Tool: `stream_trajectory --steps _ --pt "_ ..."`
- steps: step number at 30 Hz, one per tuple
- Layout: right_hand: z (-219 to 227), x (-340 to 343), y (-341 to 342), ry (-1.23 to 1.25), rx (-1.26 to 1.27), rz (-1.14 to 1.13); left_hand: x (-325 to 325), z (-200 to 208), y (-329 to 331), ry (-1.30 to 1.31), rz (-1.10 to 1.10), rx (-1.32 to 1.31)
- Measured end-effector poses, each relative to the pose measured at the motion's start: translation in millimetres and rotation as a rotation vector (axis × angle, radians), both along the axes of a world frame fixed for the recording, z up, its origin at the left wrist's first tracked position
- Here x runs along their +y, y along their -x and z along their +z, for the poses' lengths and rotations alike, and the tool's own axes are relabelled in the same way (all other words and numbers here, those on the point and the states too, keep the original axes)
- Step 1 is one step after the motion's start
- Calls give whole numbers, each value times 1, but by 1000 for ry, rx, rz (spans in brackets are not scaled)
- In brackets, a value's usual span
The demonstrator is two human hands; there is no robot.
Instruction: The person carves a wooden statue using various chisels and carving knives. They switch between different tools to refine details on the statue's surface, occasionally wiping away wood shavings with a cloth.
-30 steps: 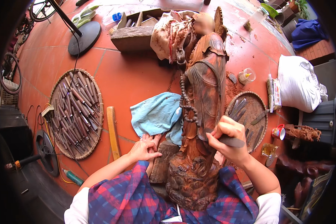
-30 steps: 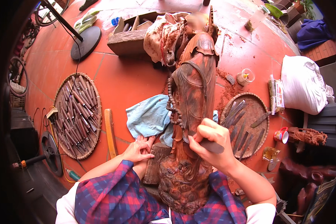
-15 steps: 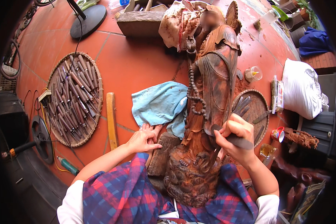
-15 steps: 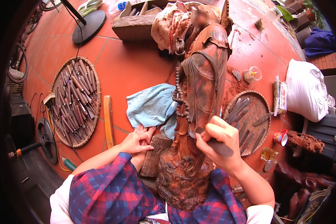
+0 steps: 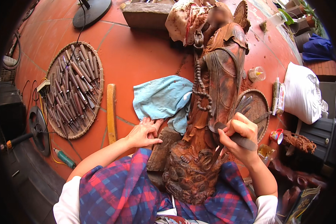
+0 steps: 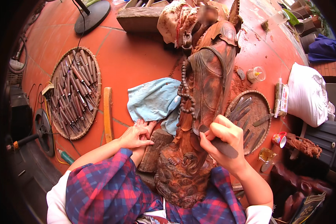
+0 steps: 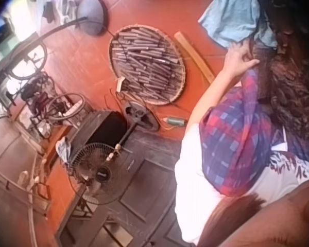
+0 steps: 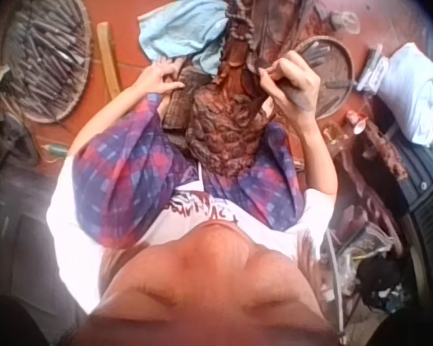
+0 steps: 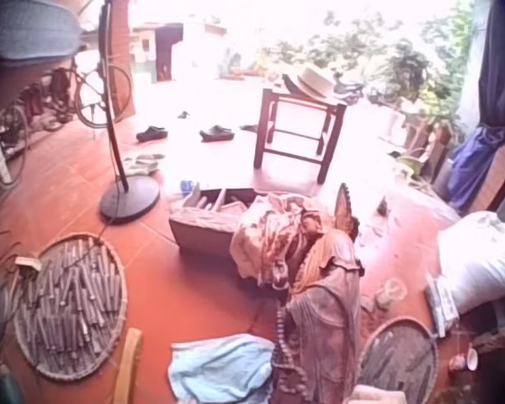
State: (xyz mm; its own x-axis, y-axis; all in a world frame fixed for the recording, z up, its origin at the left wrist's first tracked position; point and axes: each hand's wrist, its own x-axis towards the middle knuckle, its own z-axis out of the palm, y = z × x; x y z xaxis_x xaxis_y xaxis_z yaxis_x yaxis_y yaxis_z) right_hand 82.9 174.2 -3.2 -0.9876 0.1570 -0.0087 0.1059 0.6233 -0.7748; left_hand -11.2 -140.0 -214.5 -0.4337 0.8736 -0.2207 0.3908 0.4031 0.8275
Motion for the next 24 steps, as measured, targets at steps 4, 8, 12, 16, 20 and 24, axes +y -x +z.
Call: stream_trajectory --steps 4,8,12,16,20,24 --pt "-7 -3 17 -61 99 -44 6 1 3 68 -34 -47" --pt "-5 0 2 1 25 -12 0 1 2 76 -4 -48" --pt "-9 -4 21 -47 97 -37 3 3 4 67 -21 -26" --pt "-6 -1 6 -13 43 -18 -2 2 0 -2 -3 82" --pt "-10 -6 18 -49 119 -69 3 2 3 47 -19 -38" --pt "-7 0 3 -15 39 -32 2 5 2 39 -15 28"
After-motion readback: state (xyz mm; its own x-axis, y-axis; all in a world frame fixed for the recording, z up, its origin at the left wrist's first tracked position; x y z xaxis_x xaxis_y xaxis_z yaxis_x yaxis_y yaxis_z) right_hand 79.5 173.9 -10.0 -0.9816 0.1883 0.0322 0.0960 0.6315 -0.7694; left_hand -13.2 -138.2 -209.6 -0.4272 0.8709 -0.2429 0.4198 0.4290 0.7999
